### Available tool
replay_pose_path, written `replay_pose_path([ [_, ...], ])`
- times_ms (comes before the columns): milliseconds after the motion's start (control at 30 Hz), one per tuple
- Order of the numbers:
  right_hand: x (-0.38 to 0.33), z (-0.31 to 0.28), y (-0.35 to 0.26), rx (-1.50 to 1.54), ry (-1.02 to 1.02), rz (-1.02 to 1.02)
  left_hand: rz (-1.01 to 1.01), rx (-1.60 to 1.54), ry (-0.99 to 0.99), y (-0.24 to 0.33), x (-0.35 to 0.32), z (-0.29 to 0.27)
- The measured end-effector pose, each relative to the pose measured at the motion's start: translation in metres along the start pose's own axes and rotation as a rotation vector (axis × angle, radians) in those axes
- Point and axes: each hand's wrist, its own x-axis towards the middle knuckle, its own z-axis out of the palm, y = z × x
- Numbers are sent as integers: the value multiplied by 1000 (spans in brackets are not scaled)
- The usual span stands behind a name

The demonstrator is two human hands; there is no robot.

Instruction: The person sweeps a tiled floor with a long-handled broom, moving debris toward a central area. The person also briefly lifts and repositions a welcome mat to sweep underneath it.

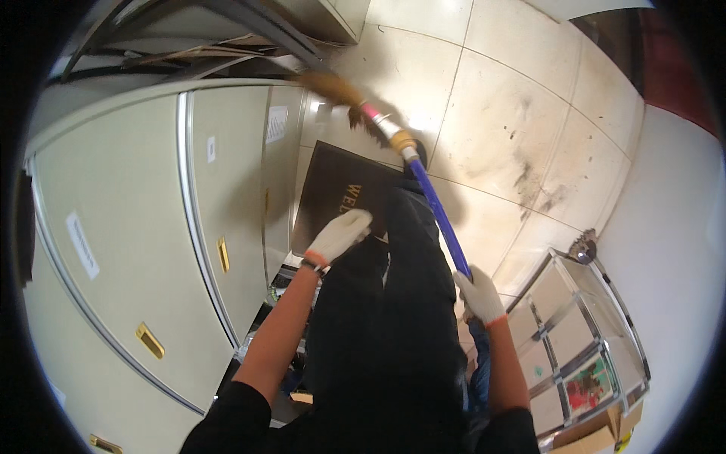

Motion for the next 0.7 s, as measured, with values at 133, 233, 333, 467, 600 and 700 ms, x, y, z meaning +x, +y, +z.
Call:
replay_pose_path([
  [133,50,-30,-44,518,-281,138,-197,-721,-274,95,142,72],
  [233,147,-28,-92,580,-381,42,16,-835,157,116,232,90],
  [333,232,-17,-95,621,-387,-20,-67,-840,267,142,294,69],
  [467,290,-3,-95,643,-387,22,-44,-516,297,145,346,50],
  [600,269,-32,-98,540,-328,125,-267,-776,157,107,339,88],
  [700,236,-59,-69,406,-230,100,-209,-833,46,104,320,136],
])
